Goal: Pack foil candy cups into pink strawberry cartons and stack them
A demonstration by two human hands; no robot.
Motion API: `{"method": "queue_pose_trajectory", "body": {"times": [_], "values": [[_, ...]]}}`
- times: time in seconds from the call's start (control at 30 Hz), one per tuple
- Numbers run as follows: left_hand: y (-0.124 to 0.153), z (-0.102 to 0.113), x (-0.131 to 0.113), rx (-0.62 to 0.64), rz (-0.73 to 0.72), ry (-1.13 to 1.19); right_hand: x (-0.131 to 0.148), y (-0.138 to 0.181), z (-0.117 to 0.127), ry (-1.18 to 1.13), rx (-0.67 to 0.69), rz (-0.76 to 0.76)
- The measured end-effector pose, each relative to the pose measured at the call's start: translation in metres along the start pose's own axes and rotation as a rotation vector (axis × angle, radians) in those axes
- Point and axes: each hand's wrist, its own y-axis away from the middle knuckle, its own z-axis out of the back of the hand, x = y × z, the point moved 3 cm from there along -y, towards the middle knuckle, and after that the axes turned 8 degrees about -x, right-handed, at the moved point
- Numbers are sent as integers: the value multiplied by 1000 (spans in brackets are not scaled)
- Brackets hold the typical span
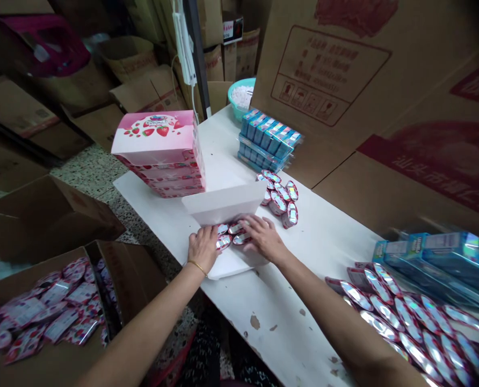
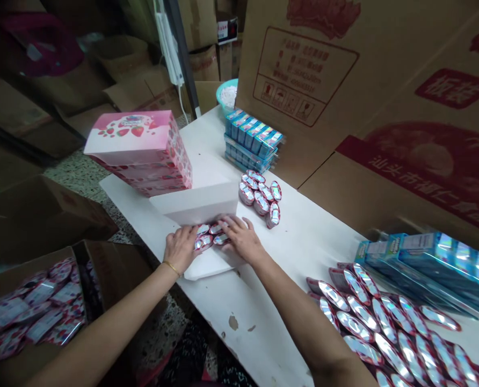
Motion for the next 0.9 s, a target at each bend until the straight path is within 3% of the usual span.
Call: {"method": "queue_pose_trajectory", "body": {"times": [0.13, 0.2, 0.37, 0.5, 0.63, 0.77, 0.9], "values": [[-3, -5, 4, 35, -107, -6, -57, 30, 14, 64, -315, -635], [-6, -6, 3, 48, -144, -4, -89, 34, 8, 68, -300, -805], [-4, -6, 1, 51, -110, 29, -147, 13, -20, 58, -1, -670], [4, -6, 3, 29, -64, 82, -163, 7, -22, 23, 78, -586], [7, -7, 6, 7, -52, 124, -161, 20, -13, -71, 61, -586], [11, -4, 10, -102, -81, 164, -146, 58, 3, -115, 4, -667], [20, -2, 12, -173, -66, 201, -108, 66, 15, -131, -114, -490]]}}
